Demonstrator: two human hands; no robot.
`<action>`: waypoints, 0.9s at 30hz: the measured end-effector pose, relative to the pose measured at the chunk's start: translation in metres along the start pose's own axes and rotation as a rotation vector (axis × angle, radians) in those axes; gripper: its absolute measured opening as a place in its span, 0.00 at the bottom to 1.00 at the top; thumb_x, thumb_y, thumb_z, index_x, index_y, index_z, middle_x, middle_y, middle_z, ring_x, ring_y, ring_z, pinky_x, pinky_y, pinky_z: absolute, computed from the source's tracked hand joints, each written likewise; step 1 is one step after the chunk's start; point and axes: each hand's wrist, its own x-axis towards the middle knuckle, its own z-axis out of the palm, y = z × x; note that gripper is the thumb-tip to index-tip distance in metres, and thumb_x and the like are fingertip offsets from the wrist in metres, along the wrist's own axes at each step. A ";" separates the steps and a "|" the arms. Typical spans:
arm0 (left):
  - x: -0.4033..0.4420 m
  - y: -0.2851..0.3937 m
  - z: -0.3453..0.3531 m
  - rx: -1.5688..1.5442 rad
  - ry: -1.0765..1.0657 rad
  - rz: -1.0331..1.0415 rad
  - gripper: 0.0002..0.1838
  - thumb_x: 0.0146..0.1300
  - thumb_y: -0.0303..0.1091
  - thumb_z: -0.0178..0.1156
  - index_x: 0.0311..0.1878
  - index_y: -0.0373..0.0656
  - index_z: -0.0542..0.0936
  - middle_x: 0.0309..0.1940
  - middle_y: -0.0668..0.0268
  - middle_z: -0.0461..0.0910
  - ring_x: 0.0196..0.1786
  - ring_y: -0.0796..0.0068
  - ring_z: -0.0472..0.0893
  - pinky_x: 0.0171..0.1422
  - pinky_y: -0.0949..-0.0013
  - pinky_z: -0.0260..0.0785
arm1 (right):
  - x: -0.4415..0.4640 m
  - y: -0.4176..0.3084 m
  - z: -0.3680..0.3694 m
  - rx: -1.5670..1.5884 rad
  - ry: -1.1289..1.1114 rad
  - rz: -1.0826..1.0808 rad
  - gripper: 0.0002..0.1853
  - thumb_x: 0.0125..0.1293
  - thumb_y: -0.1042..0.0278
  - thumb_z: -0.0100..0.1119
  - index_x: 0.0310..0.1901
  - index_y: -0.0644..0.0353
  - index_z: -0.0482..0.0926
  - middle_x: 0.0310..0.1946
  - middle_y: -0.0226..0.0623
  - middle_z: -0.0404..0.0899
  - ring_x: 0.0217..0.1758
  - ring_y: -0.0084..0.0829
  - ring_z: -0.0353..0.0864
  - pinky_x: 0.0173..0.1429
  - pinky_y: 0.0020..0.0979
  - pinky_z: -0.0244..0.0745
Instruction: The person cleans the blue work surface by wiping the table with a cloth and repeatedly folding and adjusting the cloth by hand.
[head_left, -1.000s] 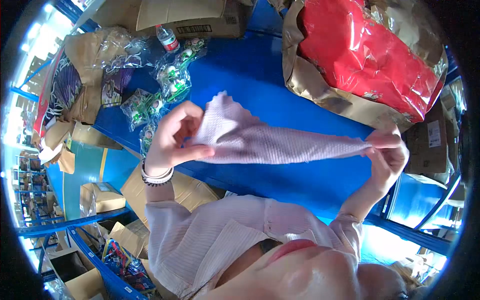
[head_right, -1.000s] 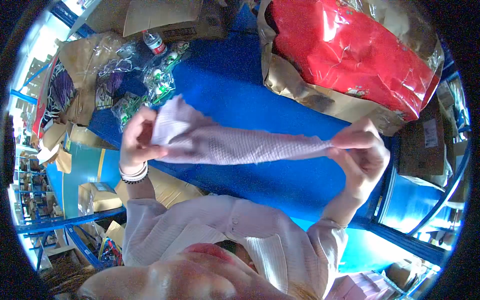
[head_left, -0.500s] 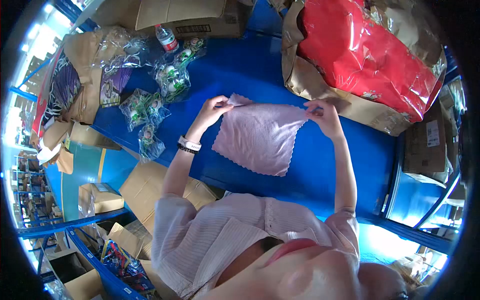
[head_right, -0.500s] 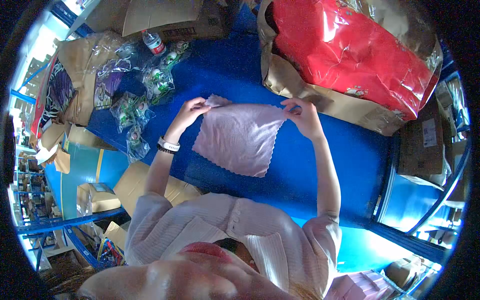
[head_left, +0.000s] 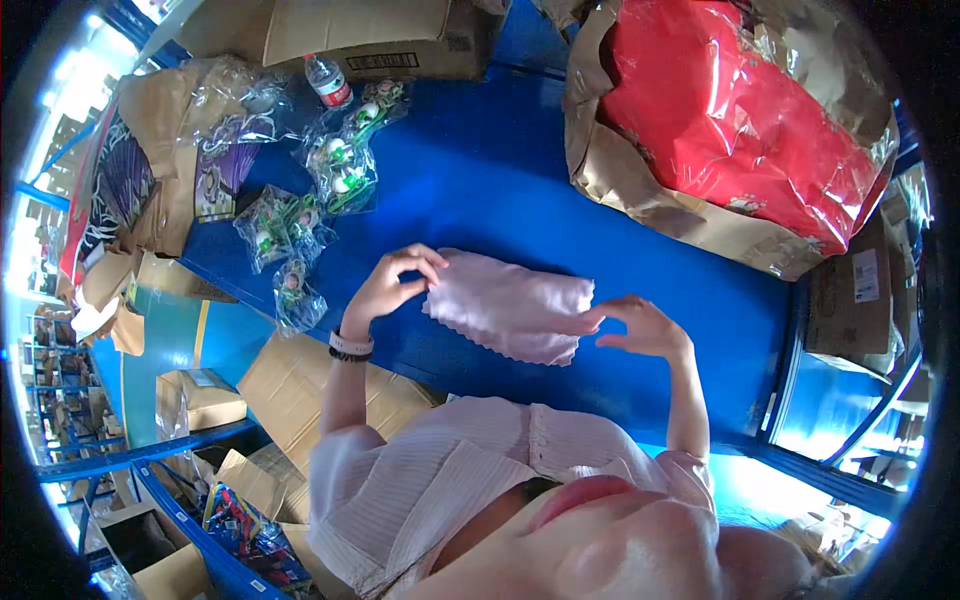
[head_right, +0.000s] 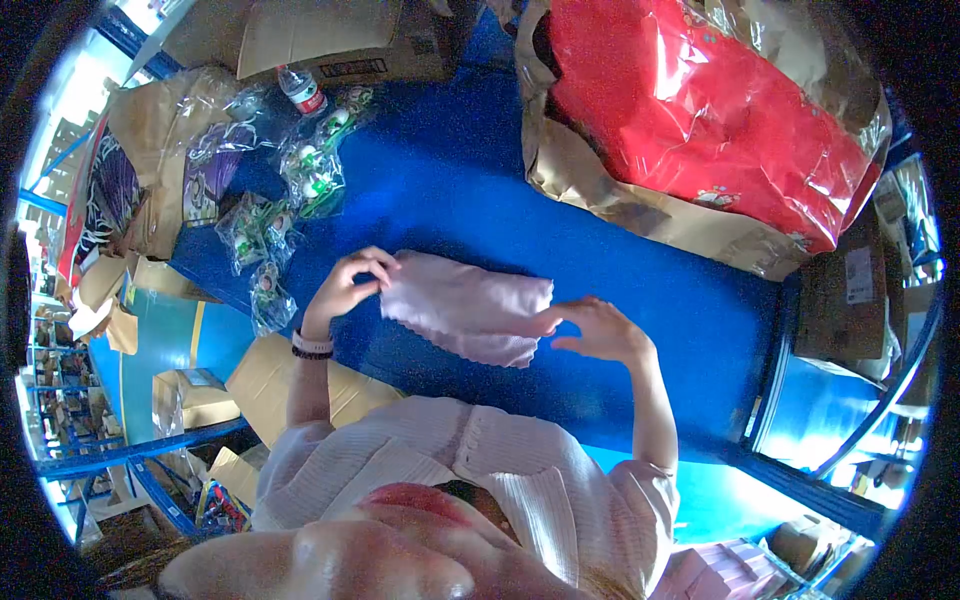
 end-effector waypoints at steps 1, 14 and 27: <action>-0.003 0.004 0.002 0.056 0.018 -0.042 0.08 0.54 0.16 0.57 0.34 0.41 0.79 0.46 0.64 0.80 0.34 0.76 0.74 0.38 0.77 0.63 | 0.000 -0.002 -0.001 -0.003 -0.021 0.021 0.12 0.56 0.65 0.66 0.43 0.52 0.82 0.39 0.27 0.84 0.41 0.31 0.82 0.52 0.29 0.73; 0.001 -0.014 0.097 0.752 0.122 0.067 0.27 0.59 0.36 0.62 0.59 0.36 0.67 0.55 0.54 0.72 0.51 0.57 0.76 0.56 0.63 0.68 | 0.105 -0.007 0.083 -0.387 0.230 -0.292 0.28 0.61 0.59 0.60 0.63 0.52 0.68 0.60 0.34 0.71 0.50 0.34 0.79 0.55 0.35 0.72; -0.016 -0.005 0.078 0.780 0.099 0.060 0.35 0.58 0.43 0.63 0.62 0.33 0.63 0.61 0.49 0.65 0.63 0.50 0.67 0.65 0.59 0.63 | 0.103 -0.023 0.115 -0.370 0.309 -0.365 0.34 0.66 0.53 0.53 0.70 0.55 0.57 0.72 0.41 0.56 0.75 0.36 0.53 0.75 0.37 0.50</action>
